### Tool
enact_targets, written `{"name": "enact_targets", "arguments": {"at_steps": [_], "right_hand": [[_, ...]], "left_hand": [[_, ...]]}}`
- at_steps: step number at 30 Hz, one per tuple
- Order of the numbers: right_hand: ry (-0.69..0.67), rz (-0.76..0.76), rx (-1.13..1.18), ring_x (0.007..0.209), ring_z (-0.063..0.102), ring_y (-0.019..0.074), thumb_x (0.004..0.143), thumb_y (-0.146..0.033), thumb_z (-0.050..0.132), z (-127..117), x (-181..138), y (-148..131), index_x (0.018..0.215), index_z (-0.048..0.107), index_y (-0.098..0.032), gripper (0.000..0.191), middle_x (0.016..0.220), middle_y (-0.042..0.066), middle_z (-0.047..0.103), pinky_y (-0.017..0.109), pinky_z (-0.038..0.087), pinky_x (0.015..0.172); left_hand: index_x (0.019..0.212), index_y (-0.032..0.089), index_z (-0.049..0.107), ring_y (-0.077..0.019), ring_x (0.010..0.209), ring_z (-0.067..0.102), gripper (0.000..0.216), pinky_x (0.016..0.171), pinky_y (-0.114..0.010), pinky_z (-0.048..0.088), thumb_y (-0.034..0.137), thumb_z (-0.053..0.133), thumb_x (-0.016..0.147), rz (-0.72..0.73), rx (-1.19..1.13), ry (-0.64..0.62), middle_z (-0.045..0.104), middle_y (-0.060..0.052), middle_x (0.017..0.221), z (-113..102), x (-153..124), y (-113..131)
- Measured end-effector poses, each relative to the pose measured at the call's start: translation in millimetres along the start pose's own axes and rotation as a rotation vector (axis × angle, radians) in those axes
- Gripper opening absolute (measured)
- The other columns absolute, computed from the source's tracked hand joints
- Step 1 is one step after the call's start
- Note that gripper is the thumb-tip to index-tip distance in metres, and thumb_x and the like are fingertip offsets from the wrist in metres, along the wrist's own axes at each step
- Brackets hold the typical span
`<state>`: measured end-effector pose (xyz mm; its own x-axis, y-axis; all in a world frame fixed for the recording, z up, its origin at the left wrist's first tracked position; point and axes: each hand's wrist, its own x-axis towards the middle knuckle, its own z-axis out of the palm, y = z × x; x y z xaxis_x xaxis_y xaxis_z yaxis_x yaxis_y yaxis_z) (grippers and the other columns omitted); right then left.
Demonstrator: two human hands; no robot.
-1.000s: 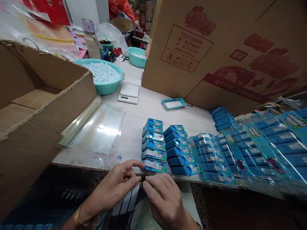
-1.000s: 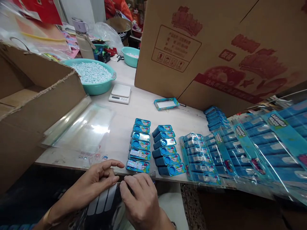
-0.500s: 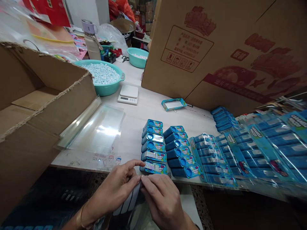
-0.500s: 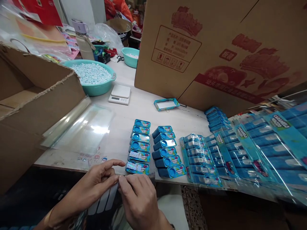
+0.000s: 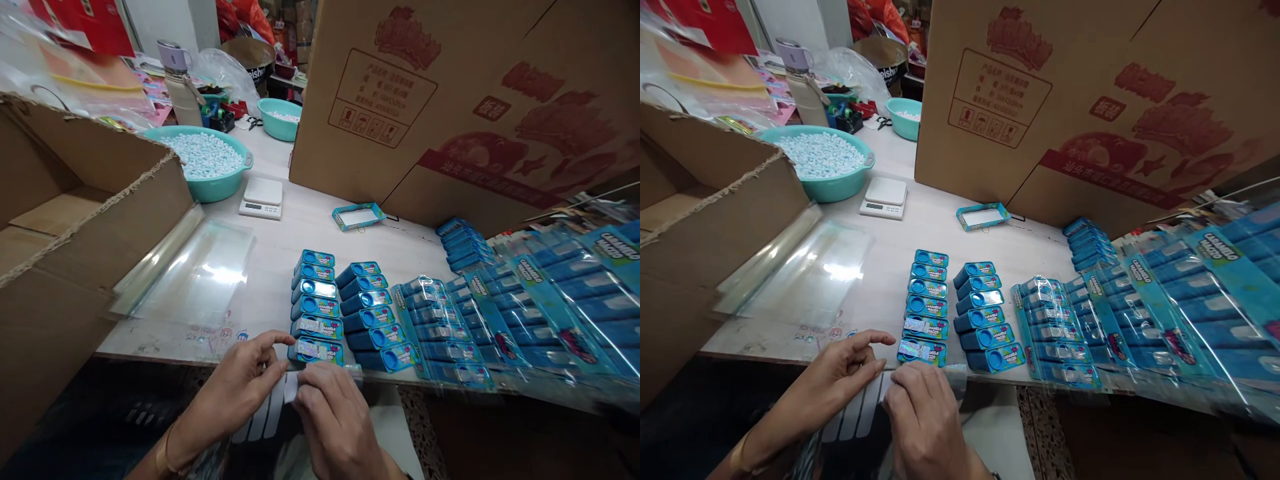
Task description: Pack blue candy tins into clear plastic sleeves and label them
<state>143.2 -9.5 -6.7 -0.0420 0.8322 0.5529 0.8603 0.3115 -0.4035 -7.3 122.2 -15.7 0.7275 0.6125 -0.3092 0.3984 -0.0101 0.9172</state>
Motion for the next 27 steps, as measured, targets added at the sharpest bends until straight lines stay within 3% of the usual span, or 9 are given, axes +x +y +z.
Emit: {"name": "enact_targets", "arguments": {"at_steps": [2,5,8,11,14,16,18,21,27], "right_hand": [[-0.061,0.079,0.083,0.079,0.055,0.0168,0.088,-0.001,0.052,-15,4,-2,0.090,0.054,-0.015,0.014,0.083,0.007,0.061,0.030,0.046,0.068],[-0.101,0.385,0.318,0.069,0.050,0.0114,0.097,-0.012,0.047,-37,16,1,0.085,0.050,-0.019,0.014,0.075,0.001,0.052,0.024,0.041,0.060],[-0.103,0.689,0.488,0.067,0.051,0.0094,0.100,-0.030,0.051,-44,35,11,0.083,0.055,-0.019,0.020,0.075,0.000,0.054,0.020,0.043,0.058],[-0.041,0.832,0.551,0.064,0.051,0.0084,0.096,-0.039,0.057,-32,51,21,0.083,0.058,-0.017,0.026,0.073,0.000,0.055,0.017,0.044,0.056],[0.010,0.873,0.548,0.063,0.051,0.0084,0.094,-0.043,0.058,-15,58,29,0.080,0.059,-0.016,0.030,0.072,0.000,0.055,0.016,0.045,0.056],[0.031,0.899,0.534,0.064,0.051,0.0090,0.094,-0.044,0.059,-5,59,35,0.079,0.059,-0.016,0.032,0.071,0.000,0.056,0.017,0.045,0.056],[0.050,0.922,0.507,0.066,0.054,0.0100,0.094,-0.045,0.060,3,58,41,0.079,0.060,-0.016,0.032,0.072,0.001,0.058,0.018,0.046,0.059],[0.089,0.871,0.364,0.071,0.058,0.0112,0.096,-0.041,0.058,12,56,51,0.083,0.061,-0.018,0.027,0.077,0.000,0.062,0.020,0.047,0.065],[0.110,0.607,-0.051,0.078,0.052,0.0148,0.099,-0.023,0.052,20,59,66,0.083,0.054,-0.019,0.017,0.081,0.001,0.056,0.028,0.039,0.071]], "left_hand": [[0.122,0.014,0.062,-0.0127,0.066,0.047,0.040,0.064,-0.024,0.036,0.042,0.052,0.096,0.000,0.064,0.076,0.052,0.003,0.070,-8,5,-8],[0.120,0.017,0.062,-0.0112,0.063,0.043,0.042,0.060,-0.024,0.034,0.047,0.058,0.092,-0.008,0.028,0.102,0.058,0.001,0.083,-19,11,-16],[0.122,0.017,0.062,-0.0104,0.060,0.038,0.056,0.056,-0.024,0.031,0.062,0.057,0.088,0.006,-0.122,-0.017,0.057,-0.001,0.086,-24,11,-14],[0.127,0.015,0.060,-0.0144,0.068,0.045,0.084,0.063,-0.026,0.036,0.083,0.053,0.077,0.077,-0.353,-0.176,0.059,-0.004,0.087,-21,10,-6],[0.106,0.013,0.065,-0.0144,0.068,0.044,0.073,0.062,-0.025,0.034,0.078,0.062,0.073,-0.004,-0.423,-0.206,0.056,-0.002,0.076,-15,19,2],[0.082,0.014,0.060,-0.0119,0.064,0.039,0.050,0.058,-0.024,0.030,0.064,0.063,0.082,-0.076,-0.363,-0.157,0.049,0.002,0.067,-14,29,6],[0.071,0.016,0.053,-0.0109,0.061,0.038,0.044,0.057,-0.024,0.028,0.055,0.057,0.089,-0.078,-0.294,-0.098,0.044,0.003,0.063,-15,41,9],[0.070,0.017,0.049,-0.0112,0.062,0.038,0.048,0.057,-0.025,0.028,0.057,0.047,0.095,-0.053,-0.164,-0.048,0.043,0.003,0.065,-21,56,13],[0.069,0.017,0.047,-0.0114,0.061,0.037,0.051,0.057,-0.026,0.027,0.059,0.041,0.098,-0.030,0.067,-0.018,0.041,0.003,0.064,-22,75,17]]}}
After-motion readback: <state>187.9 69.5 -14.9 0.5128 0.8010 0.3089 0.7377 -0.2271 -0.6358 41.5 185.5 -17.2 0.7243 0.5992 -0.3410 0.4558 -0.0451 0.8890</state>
